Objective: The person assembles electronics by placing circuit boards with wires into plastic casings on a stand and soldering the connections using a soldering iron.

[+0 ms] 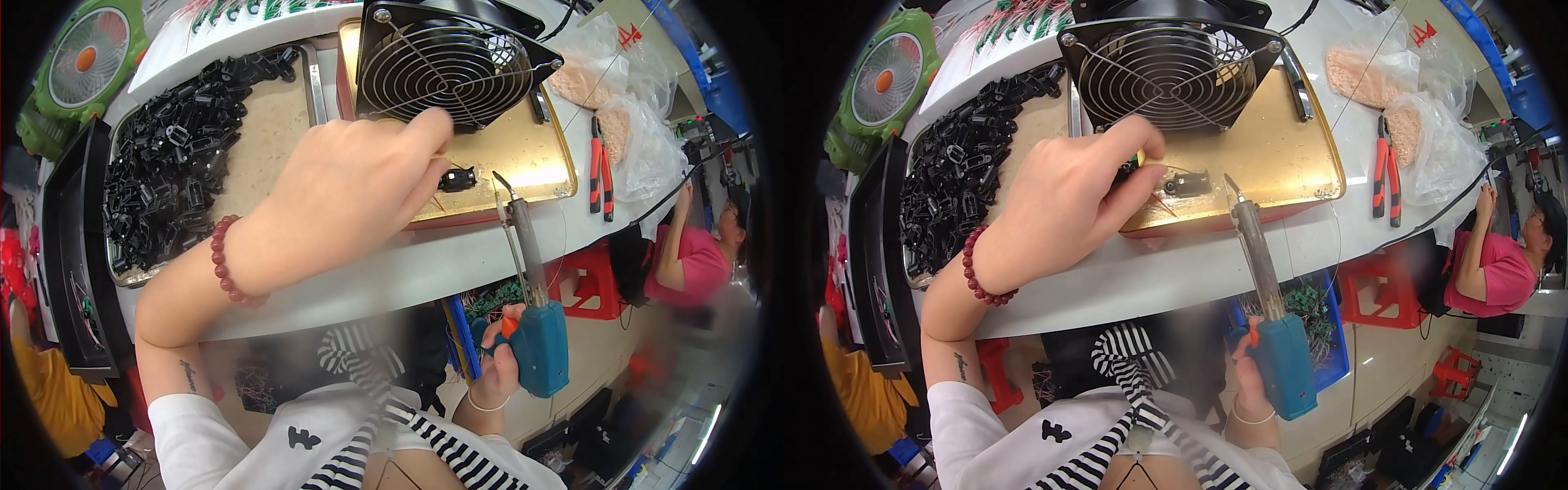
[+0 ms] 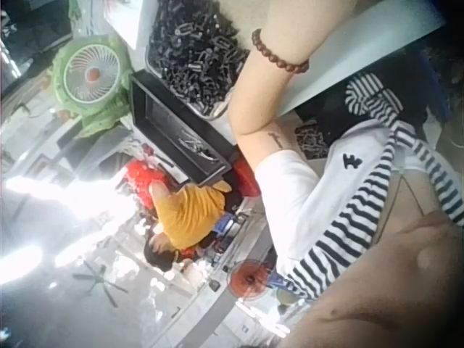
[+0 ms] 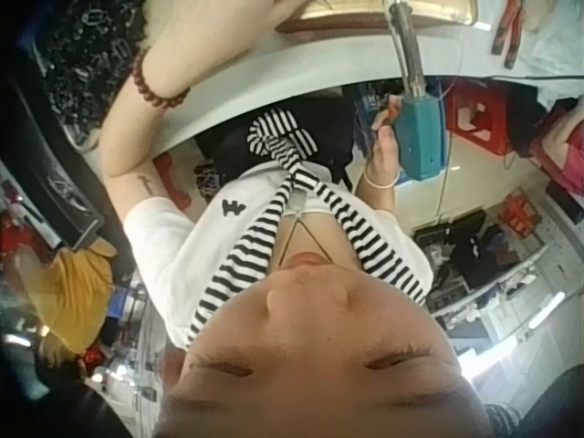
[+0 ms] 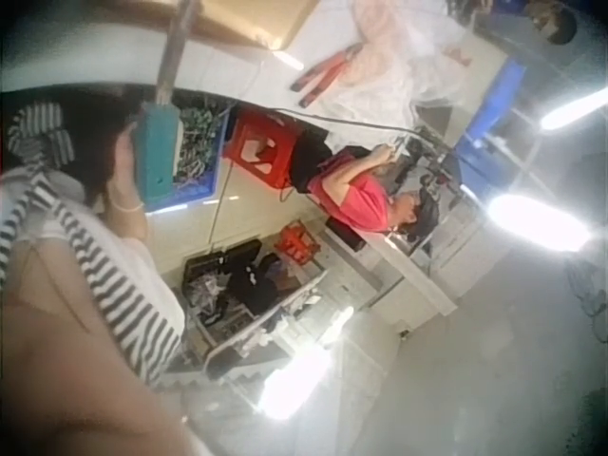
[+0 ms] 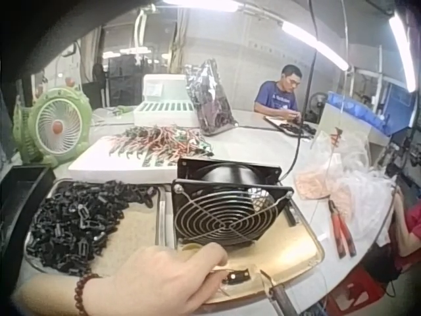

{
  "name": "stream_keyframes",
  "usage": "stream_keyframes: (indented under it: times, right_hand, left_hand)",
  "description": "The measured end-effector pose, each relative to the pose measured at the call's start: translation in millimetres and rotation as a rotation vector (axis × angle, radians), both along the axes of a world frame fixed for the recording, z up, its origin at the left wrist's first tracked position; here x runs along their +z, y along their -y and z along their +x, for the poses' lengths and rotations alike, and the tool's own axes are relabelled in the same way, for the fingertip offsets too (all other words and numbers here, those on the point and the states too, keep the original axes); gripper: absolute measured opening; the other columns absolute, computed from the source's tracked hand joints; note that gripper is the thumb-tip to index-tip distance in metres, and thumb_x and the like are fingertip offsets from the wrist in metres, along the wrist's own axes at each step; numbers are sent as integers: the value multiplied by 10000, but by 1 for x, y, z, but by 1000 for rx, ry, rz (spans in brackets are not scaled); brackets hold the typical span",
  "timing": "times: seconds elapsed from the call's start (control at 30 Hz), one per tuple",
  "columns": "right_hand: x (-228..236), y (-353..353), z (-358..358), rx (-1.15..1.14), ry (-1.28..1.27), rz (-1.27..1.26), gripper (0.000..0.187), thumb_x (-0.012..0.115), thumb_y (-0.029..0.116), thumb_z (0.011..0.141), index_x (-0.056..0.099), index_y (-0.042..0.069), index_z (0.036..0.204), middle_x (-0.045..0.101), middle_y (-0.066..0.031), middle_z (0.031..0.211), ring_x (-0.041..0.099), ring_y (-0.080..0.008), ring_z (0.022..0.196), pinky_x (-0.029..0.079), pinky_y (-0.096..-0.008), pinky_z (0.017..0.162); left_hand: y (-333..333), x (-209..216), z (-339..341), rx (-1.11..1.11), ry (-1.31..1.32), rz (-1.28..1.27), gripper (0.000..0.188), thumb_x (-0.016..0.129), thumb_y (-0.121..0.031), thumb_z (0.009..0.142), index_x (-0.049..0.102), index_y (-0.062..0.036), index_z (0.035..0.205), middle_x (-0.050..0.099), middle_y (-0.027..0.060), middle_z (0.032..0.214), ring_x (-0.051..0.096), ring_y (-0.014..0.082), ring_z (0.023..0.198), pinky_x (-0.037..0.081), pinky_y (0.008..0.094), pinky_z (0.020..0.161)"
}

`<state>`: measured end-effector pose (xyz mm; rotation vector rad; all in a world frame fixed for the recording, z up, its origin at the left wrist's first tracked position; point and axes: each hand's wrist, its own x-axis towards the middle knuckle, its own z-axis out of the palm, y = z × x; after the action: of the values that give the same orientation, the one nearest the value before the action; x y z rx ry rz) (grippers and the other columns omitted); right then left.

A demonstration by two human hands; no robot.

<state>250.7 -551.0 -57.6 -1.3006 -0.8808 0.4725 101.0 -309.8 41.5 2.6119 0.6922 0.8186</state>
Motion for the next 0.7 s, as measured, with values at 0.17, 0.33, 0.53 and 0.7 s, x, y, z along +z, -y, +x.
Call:
stream_keyframes:
  times: [0.17, 0.33, 0.53, 0.7]
  right_hand:
    - [3, -2, -1, -12, -43, 8, 562, 641, 235, 798, 514, -81, 1246, 575, -184, 1177, 539, -161, 660, 415, -265, 603]
    - [1, -3, 2, 10, -32, 40, 556, 650, 217, 794, 519, -80, 1245, 579, -190, 1170, 551, -167, 661, 421, -253, 578]
    - [2, -6, 0, 17, -24, 62, 536, 659, 202, 785, 531, -78, 1225, 588, -190, 1143, 556, -172, 664, 426, -249, 564]
    - [1, -3, -3, -66, -76, 40, 574, 767, 277, 793, 546, -70, 1195, 616, -187, 1108, 612, -187, 774, 507, -258, 606]
  left_hand:
    - [-4, 8, -6, -184, -100, 148, 137, 667, -102, 815, 618, -72, 940, 558, 108, 861, 594, 284, 633, 464, 367, 553]
    - [-6, 4, -5, -201, -94, 198, 141, 677, -110, 804, 625, -80, 932, 519, 94, 859, 579, 286, 627, 478, 367, 566]
    - [-5, -4, -1, -53, -41, 127, 104, 664, -108, 828, 606, -29, 860, 556, 100, 766, 583, 291, 625, 481, 381, 564]
    - [-3, -3, 2, -33, 14, 103, 88, 649, -88, 843, 590, -22, 847, 587, 104, 723, 591, 286, 596, 475, 367, 537]
